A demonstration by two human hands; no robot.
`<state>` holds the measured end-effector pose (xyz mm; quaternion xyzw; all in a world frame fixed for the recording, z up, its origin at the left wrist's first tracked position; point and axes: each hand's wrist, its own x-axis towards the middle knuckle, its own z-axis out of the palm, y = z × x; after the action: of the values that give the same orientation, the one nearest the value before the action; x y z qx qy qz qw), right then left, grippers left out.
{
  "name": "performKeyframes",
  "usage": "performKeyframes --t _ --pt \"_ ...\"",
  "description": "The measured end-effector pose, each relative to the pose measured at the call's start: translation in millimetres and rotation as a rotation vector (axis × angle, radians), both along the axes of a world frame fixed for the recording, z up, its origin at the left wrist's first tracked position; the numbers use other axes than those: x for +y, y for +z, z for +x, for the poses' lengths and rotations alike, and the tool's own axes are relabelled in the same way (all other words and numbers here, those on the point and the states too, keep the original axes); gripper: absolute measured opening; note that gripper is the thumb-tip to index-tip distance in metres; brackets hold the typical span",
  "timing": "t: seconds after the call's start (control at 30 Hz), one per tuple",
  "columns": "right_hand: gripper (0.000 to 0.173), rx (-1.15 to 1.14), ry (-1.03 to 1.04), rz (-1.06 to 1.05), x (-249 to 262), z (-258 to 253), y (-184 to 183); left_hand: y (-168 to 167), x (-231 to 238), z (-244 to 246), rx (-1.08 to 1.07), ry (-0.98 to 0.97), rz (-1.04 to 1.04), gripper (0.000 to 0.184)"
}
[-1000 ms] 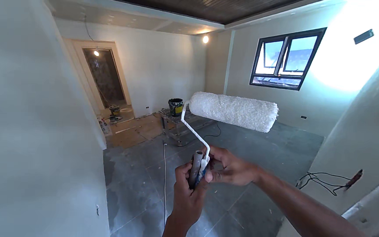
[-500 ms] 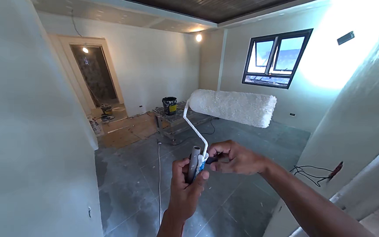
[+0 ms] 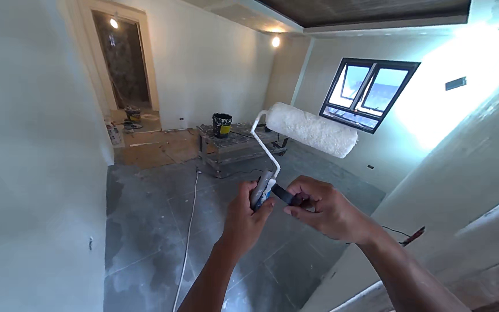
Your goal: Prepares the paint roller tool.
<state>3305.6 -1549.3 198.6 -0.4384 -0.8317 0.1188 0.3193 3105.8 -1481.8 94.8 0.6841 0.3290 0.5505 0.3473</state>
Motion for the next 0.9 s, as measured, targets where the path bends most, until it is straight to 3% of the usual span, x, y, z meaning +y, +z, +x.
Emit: performKeyframes --t 0.3,0.53,0.77,0.9 --pt "0.021 -0.200 -0.076 -0.018 -3 -11 15 -7 -9 21 0.244 -0.039 -0.031 0.041" --pt "0.021 -0.410 -0.249 -0.354 34 -54 50 -18 -15 24 0.337 -0.013 -0.004 0.043" --pt "0.040 -0.714 -0.236 -0.525 91 -83 60 -46 -4 14 0.185 -0.001 -0.019 0.048" --pt "0.040 -0.788 -0.322 -0.420 106 -103 52 -47 10 2 0.078 -0.012 -0.031 0.055"
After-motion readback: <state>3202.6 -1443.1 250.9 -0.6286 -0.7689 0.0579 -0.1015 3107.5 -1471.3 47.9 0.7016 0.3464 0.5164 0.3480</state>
